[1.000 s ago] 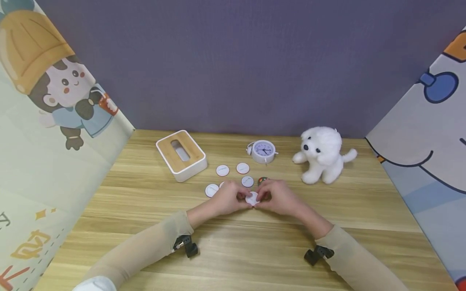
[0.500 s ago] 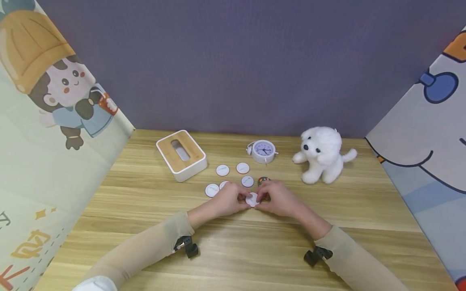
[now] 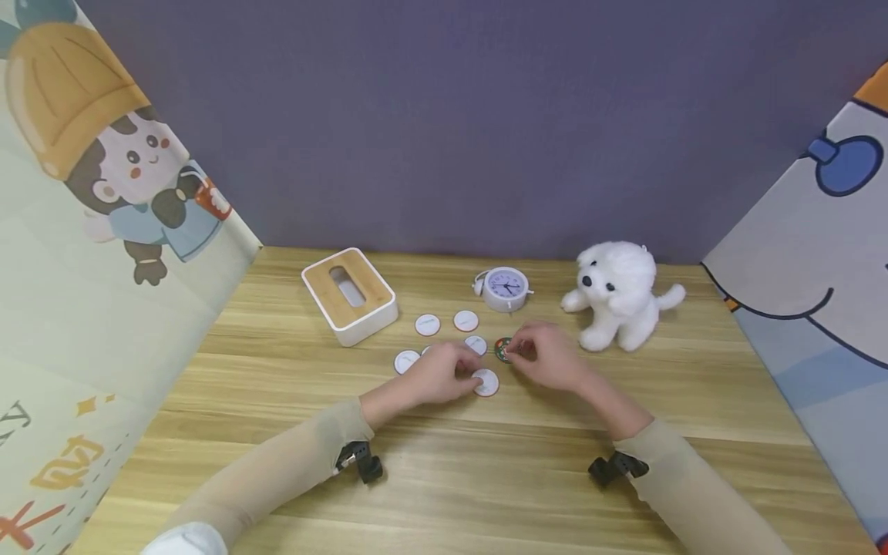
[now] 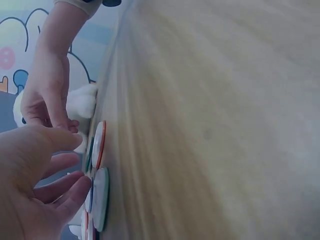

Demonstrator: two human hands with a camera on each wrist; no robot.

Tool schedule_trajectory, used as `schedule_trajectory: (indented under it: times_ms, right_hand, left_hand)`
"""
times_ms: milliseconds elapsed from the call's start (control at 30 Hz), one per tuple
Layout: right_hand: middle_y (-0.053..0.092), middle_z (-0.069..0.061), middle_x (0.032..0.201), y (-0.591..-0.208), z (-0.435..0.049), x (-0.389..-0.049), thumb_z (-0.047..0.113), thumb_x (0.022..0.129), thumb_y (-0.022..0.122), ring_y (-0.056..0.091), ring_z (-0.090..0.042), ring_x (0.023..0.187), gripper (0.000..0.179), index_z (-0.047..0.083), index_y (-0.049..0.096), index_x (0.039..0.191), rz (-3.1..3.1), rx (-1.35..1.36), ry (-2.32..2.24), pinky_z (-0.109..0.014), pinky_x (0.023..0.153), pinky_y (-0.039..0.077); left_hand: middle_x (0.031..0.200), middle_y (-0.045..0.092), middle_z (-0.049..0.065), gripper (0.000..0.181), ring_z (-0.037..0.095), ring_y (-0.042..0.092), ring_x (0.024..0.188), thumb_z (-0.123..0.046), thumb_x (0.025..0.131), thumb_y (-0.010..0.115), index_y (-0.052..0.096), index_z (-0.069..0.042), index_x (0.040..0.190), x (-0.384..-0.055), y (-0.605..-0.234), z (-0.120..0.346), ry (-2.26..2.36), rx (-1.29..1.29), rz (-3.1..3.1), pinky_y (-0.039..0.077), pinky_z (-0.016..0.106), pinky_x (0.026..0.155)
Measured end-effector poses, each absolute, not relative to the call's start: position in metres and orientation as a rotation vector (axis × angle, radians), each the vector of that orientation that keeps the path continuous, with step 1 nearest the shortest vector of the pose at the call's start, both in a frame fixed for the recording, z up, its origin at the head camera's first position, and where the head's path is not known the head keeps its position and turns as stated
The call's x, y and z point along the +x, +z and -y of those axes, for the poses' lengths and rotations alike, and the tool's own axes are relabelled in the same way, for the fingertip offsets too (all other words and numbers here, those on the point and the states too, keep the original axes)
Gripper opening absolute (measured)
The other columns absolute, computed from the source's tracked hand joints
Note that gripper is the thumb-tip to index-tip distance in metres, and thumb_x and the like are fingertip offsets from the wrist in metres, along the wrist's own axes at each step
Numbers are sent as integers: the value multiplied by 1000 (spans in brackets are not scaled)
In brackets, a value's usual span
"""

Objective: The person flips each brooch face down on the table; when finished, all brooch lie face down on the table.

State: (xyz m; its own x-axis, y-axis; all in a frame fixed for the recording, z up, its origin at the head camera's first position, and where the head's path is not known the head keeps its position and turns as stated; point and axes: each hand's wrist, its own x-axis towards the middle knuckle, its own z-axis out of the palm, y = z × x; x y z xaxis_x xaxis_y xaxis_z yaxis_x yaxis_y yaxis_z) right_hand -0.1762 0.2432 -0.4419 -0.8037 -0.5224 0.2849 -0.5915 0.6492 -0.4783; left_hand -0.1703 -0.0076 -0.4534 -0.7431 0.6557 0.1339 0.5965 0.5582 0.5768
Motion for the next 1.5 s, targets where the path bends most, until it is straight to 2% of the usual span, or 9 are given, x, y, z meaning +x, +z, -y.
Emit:
schedule_trajectory:
  times_ms: [167, 367, 667, 967, 1033, 1167, 1267, 1367, 1500]
  right_hand:
    - [78, -6, 97, -431, -259, -184, 11, 91, 80, 69, -11, 79, 14, 8, 79, 104, 2866, 752, 775, -28, 70, 59]
    - [79, -15, 102, -433, -263, -187, 10, 92, 79, 74, -17, 81, 28, -1, 74, 117, 2941, 724, 827, -30, 71, 63]
    - [79, -14, 100, -446, -259, -189, 9, 86, 84, 68, -7, 73, 40, -5, 72, 120, 2973, 782, 833, -21, 66, 58]
    - [75, -10, 97, -448, -256, -188, 13, 83, 86, 62, -5, 70, 45, -5, 72, 121, 2991, 766, 765, -22, 65, 54]
    - [73, -10, 96, -449, -255, -188, 14, 82, 87, 62, -6, 72, 45, -5, 73, 121, 2986, 771, 744, -23, 65, 53]
    - [71, -8, 95, -452, -250, -191, 14, 82, 87, 60, -9, 75, 44, -4, 74, 120, 2978, 804, 721, -25, 67, 52]
    - [70, -7, 94, -454, -248, -192, 14, 83, 87, 59, -8, 76, 41, -2, 74, 119, 2974, 808, 715, -25, 68, 52]
    - [71, -6, 93, -455, -247, -192, 16, 83, 88, 59, -7, 75, 38, 1, 75, 115, 2971, 795, 734, -25, 68, 52]
    - [73, -5, 91, -453, -248, -192, 17, 84, 89, 62, -6, 73, 37, 2, 72, 113, 2981, 776, 813, -23, 66, 54]
  left_hand:
    - [103, 80, 7, 21, 18, 75, 93, -18, 96, 78, 80, -5, 113, -177, -449, 0, 1031, 993, -2642, 56, 15, 79]
    - [119, 80, 12, 30, 20, 77, 99, -11, 96, 76, 74, 0, 125, -185, -452, -13, 1182, 894, -2571, 57, 11, 81]
    - [114, 80, 8, 33, 10, 69, 88, -14, 95, 77, 74, -3, 126, -194, -459, -17, 1105, 873, -2616, 53, 10, 73]
    - [125, 77, 7, 36, 17, 72, 109, -20, 97, 76, 74, -7, 130, -197, -456, -20, 865, 880, -2727, 59, 21, 92]
    - [122, 79, 6, 35, 14, 72, 106, -19, 96, 76, 75, -7, 128, -199, -456, -24, 845, 891, -2745, 59, 19, 92]
    - [95, 80, 1, 27, 6, 63, 73, -16, 92, 79, 79, -7, 118, -203, -454, -29, 839, 869, -2767, 53, 13, 68]
    - [74, 71, -5, 22, 3, 52, 59, -15, 91, 81, 80, -7, 112, -205, -453, -32, 819, 840, -2768, 43, 13, 54]
    - [70, 67, -5, 22, 2, 51, 58, -12, 90, 81, 80, -6, 111, -205, -454, -33, 832, 828, -2754, 40, 13, 52]
    - [85, 77, -1, 28, 3, 63, 70, -10, 91, 80, 79, -5, 118, -205, -455, -33, 883, 830, -2753, 47, 9, 60]
